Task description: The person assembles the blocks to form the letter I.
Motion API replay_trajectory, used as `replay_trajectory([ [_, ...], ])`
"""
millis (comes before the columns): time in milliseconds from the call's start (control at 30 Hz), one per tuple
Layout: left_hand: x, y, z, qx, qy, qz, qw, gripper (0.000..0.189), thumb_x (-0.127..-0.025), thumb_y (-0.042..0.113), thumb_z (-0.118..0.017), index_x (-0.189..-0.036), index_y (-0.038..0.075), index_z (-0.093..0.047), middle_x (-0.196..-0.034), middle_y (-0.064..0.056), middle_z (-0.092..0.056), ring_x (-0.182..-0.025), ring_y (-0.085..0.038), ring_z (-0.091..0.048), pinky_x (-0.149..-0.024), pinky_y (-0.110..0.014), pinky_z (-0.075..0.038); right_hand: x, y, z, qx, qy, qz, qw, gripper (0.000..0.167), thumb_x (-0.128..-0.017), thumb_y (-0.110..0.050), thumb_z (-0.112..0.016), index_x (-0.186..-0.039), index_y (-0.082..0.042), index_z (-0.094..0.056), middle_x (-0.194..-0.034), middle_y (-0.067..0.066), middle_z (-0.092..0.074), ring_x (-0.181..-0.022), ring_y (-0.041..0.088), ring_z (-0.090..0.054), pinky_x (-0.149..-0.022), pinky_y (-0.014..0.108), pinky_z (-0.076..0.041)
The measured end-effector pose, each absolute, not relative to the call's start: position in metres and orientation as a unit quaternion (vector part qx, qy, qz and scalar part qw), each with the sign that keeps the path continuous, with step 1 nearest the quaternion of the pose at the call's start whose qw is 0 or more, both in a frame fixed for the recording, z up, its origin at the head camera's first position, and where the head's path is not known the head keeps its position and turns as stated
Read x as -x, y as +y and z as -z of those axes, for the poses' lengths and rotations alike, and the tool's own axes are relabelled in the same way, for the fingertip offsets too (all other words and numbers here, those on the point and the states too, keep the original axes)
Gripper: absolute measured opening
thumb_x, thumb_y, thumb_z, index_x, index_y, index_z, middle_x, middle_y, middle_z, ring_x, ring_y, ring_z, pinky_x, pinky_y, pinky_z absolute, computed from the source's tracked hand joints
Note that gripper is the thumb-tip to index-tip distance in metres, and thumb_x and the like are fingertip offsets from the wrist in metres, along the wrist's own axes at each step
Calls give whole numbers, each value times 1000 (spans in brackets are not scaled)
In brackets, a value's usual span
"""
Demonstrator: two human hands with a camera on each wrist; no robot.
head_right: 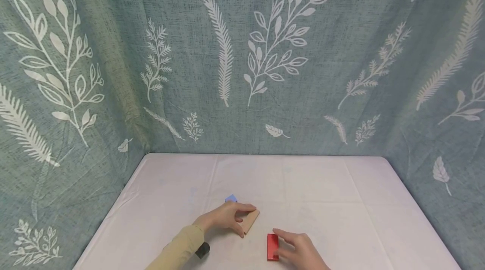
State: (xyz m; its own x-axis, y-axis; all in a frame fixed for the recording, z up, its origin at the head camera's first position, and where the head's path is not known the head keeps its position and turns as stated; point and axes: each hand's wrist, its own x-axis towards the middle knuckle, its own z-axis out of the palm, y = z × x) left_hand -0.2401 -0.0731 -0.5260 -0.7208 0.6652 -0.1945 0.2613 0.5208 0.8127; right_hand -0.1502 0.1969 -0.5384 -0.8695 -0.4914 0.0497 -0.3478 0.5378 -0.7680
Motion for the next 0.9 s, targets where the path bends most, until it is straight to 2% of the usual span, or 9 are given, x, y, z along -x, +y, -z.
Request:
replay_trajectory([
  [167, 240, -73, 527, -278, 832, -408, 253, 76, -65, 4, -84, -135, 11, -54, -142, -5, -50, -133, -19, -45, -84, -12, -52, 150, 195, 542, 220, 868, 432, 107, 54, -82, -38, -71, -123, -4, -64, -118, 12, -67, -106, 14, -66, -81, 38, -58],
  [367, 241, -73, 527, -286, 833, -403, 249, 76, -65, 4, -84, -135, 10, -54, -143, -6, -50, -132, -18, -47, -84, -12, -52, 148, 193, 551, 227, 872, 424, 91, 51, -83, -38, -70, -122, -6, -65, -115, 10, -69, -104, 5, -64, -81, 35, -58],
  [700, 240, -73, 528, -284, 836, -399, 248, 77, -65, 4, -84, -136, 11, -53, -144, -6, -49, -132, -18, -46, -85, -11, -51, 145, 190, 555, 252, 880, 399, 55, 42, -84, -24, -70, -119, -2, -66, -114, 14, -69, -105, 9, -65, -81, 31, -58],
  [900, 240, -73, 526, -288, 838, -394, 243, 77, -65, 4, -85, -135, 11, -53, -143, -6, -49, -131, -18, -47, -84, -11, -51, 144, 190, 556, 264, 876, 400, 43, 41, -84, -25, -70, -116, 0, -67, -112, 14, -69, -104, 8, -65, -80, 24, -58],
])
